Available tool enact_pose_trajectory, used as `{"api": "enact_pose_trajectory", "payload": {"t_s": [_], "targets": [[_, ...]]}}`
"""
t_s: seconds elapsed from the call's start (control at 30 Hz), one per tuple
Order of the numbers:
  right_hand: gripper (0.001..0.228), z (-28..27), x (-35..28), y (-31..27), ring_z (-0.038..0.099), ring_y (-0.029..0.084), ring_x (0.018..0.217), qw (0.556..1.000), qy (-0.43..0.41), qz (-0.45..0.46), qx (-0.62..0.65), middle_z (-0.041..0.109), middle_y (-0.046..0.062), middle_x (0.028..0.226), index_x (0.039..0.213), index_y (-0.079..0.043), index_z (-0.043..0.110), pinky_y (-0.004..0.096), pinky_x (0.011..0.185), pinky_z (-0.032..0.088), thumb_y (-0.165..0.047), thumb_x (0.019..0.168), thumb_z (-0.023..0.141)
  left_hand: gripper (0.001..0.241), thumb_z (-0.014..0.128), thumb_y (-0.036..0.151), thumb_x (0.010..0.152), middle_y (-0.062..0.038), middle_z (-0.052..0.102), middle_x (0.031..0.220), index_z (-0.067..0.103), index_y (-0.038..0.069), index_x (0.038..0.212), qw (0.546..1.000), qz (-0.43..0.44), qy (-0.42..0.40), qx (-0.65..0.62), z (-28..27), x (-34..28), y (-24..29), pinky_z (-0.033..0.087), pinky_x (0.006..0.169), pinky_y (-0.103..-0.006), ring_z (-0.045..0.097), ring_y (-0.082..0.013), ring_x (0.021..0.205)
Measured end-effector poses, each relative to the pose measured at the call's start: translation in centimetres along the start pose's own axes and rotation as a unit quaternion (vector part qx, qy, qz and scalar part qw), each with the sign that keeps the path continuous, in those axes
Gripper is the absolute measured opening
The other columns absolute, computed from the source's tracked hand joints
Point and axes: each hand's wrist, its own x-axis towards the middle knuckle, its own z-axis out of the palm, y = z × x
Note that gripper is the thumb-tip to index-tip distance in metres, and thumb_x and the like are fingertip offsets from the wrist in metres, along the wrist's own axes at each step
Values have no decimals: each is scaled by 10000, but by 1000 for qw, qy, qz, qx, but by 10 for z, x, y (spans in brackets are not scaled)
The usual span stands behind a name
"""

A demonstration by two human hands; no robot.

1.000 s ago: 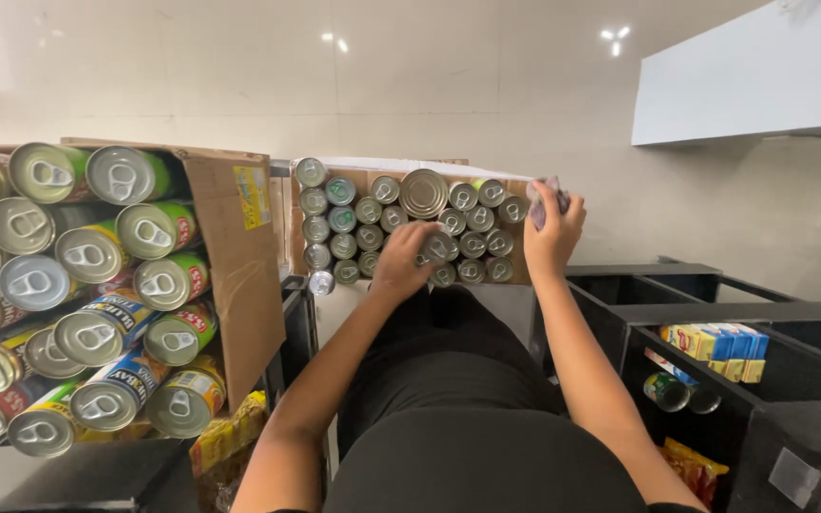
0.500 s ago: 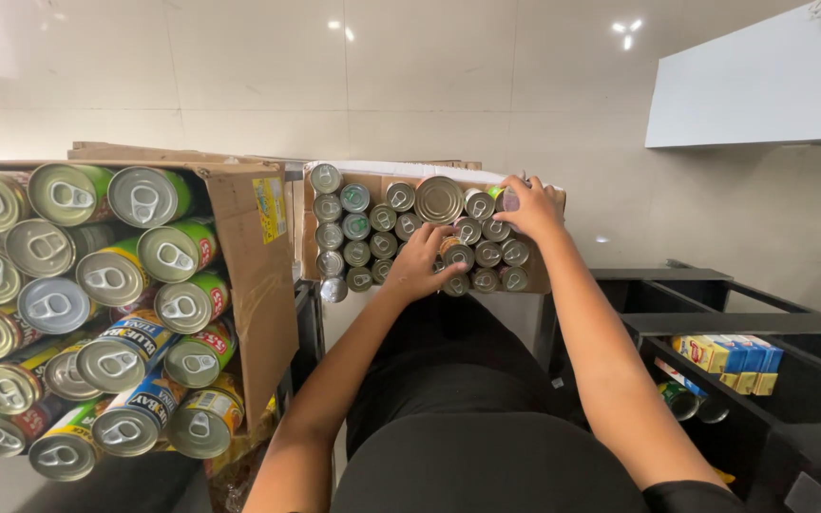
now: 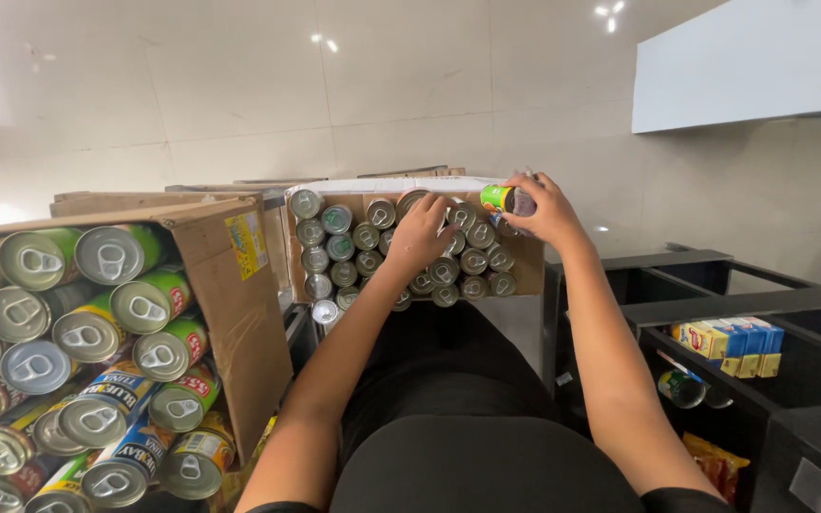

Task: The recorder is wiping individual canned goods with a cloth and organizing them onto grocery store shelves.

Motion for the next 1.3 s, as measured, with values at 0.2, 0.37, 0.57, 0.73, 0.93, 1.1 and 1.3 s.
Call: {"api": "enact_pose_trajectory", "payload": {"t_s": [0.2, 0.37, 0.57, 0.73, 0.93, 1.1, 1.3], "targets": [[549, -48, -46, -51, 610, 285, 1234, 987, -46, -96, 121, 651, 94, 1289, 1295, -160, 612, 431, 1062, 494, -216, 794, 831, 774, 879, 294, 692, -170, 622, 1230, 527, 3, 1316, 986, 165, -8, -30, -13, 22, 71, 516, 949, -463, 613, -380, 1142], [654, -100, -69, -109, 599, 247, 1136, 944, 36, -135, 297, 604, 89, 1302, 1404, -140, 485, 392, 986, 521, -239, 841, 802, 758, 836, 321, 811, -172, 687, 1128, 481, 1, 1399, 978, -46, -107, -172, -22, 25, 112, 578, 840, -388, 682, -267, 983], [437, -105, -66, -165, 606, 204, 1110, 879, -5, -312, 360, 631, 90, 1238, 1303, -91, 567, 352, 986, 515, -279, 940, 722, 615, 722, 382, 941, -63, 688, 1034, 542, -45, 1345, 915, -86, -49, -392, -7, 3, 98, 594, 739, -290, 671, -125, 896], [278, -71, -64, -153, 596, 148, 857, 880, 5, -364, 306, 628, 56, 918, 983, -23, 692, 289, 802, 499, -295, 1014, 733, 482, 675, 430, 1037, -47, 677, 915, 642, -50, 1067, 940, -199, 100, -258, 20, -26, 136, 540, 693, -265, 624, -103, 851], [516, -80, -89, -149, 445, 218, 619, 942, 111, -284, 136, 451, 77, 623, 735, 44, 584, 325, 610, 375, -350, 1043, 710, 502, 603, 479, 1069, -36, 620, 863, 659, -20, 1065, 887, -183, 210, -368, 43, -63, 175, 458, 651, -304, 557, -123, 776], [324, -116, -113, -173, 689, 175, 625, 972, -55, -215, 73, 717, 25, 703, 872, -89, 751, 258, 626, 525, -387, 971, 667, 568, 734, 452, 934, -176, 702, 827, 628, -60, 1156, 953, -62, 267, 129, 5, -103, 221, 481, 619, -366, 692, -217, 699], [276, -67, -181, -194, 680, 237, 907, 831, -33, -494, 253, 702, 133, 963, 1051, 11, 736, 328, 849, 534, -255, 1028, 665, 524, 577, 482, 1107, -18, 566, 838, 647, -35, 1156, 879, -101, 281, -371, 72, -146, 126, 395, 624, -268, 512, -91, 741]]}}
